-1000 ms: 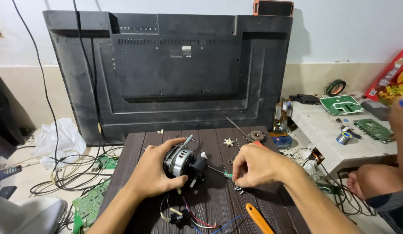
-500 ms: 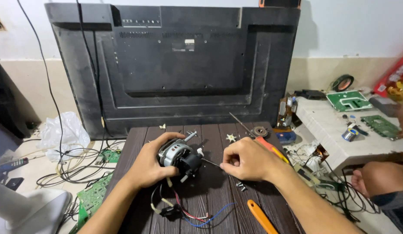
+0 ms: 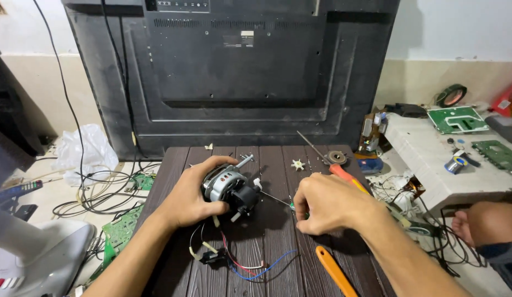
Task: The person uses a screwdriver to loosen screws on a small electrical motor, removes a black plastic cover, and then uses a brush to clean the internal components. The person works at a cluttered table with various tools and electronic parts.
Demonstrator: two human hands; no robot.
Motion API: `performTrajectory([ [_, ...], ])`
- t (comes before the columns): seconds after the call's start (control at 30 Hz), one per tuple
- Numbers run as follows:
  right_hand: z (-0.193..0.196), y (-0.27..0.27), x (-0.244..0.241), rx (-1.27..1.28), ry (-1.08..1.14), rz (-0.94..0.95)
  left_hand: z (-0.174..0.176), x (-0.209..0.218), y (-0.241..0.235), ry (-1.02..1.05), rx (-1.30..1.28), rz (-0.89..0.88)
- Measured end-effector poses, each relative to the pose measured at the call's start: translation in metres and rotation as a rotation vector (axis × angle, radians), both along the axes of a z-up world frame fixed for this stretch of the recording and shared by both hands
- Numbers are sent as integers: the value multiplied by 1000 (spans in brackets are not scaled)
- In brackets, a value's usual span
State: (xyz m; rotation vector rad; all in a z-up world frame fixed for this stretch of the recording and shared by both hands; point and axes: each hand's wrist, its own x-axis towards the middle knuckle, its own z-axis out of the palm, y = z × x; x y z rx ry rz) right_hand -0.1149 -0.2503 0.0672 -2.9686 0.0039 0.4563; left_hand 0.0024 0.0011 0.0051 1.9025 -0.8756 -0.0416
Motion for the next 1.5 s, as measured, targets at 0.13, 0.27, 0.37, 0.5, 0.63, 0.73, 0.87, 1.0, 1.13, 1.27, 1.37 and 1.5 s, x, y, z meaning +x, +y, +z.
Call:
performTrajectory([
  [0.13, -7, -1, -1, -3, 11, -8, -5, 2, 2, -15, 10, -11],
  [0.27, -5, -3, 5, 29, -16, -15, -3, 4, 1, -11, -9, -11],
  [0.37, 3, -6, 0, 36, -19, -29, -2, 3, 1, -7, 1, -24],
  [0.5, 29, 10, -15, -18, 39, -55, 0, 1, 2, -32, 1, -18],
  [0.63, -4, -5, 1, 10, 47, -38, 2, 0, 2, -34, 8, -20],
  [0.73, -5, -2, -3, -47, 37, -13, 3, -1, 3, -85, 35, -24],
  [0.87, 2, 0, -1, 77, 0, 3, 5, 0, 3, -116, 2, -27],
  [1.0, -16, -10, 1, 446, -251, 112, 8, 1, 4, -141, 8, -38],
  [1.13, -31, -13, 13, 616, -498, 239, 8, -2, 3, -188, 16, -5],
  [1.27, -34, -12, 14, 834, -640, 148, 5, -12, 0, -186, 84, 35],
  [1.37, -33, -9, 16, 932, -704, 117, 6, -13, -4, -220, 86, 67],
  [1.5, -33, 3, 15, 912, -766, 133, 6, -16, -8, -224, 53, 83],
])
